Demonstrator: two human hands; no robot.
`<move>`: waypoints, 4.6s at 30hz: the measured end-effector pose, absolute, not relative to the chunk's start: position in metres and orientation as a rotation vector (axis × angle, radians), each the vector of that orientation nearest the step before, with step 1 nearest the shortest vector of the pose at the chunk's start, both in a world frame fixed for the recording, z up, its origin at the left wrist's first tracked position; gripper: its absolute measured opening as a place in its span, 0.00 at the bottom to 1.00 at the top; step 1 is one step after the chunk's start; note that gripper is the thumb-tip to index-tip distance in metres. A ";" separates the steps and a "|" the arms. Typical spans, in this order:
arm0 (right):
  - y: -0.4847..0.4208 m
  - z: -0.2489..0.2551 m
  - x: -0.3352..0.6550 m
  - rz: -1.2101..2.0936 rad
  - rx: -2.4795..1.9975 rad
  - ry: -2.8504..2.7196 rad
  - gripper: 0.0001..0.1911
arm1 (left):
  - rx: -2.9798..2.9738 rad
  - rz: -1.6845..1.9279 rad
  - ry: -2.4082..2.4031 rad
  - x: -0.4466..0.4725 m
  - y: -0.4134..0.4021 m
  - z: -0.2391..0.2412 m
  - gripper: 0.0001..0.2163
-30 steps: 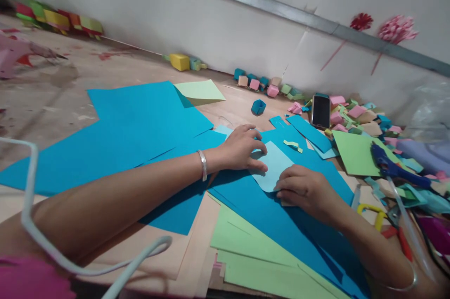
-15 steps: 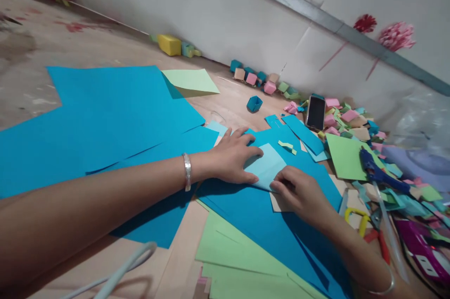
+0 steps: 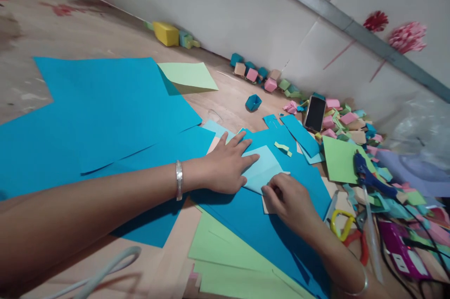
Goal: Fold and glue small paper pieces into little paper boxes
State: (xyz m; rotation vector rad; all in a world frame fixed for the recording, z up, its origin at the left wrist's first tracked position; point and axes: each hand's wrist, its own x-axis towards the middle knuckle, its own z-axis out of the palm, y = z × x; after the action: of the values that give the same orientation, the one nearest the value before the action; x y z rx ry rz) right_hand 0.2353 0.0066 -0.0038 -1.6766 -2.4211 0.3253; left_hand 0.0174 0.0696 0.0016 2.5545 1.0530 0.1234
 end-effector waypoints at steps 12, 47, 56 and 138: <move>0.006 -0.004 0.235 0.265 -1.644 -2.451 0.13 | 2.519 0.128 1.033 0.014 0.070 0.000 0.32; 0.007 -0.003 0.233 0.321 -1.661 -2.404 0.13 | 2.536 0.129 1.079 0.018 0.064 -0.002 0.31; 0.007 -0.004 0.233 0.318 -1.665 -2.405 0.14 | 2.568 0.144 1.095 0.020 0.065 -0.004 0.29; 0.044 0.006 0.283 0.023 -1.485 -2.392 0.10 | 2.522 -0.133 1.301 -0.023 0.128 0.016 0.54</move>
State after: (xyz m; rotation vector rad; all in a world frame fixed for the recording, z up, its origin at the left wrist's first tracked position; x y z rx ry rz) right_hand 0.2834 0.0436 0.0057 -1.4849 -2.3919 0.0235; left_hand -0.0233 0.1282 0.0157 2.5224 1.3009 -0.1328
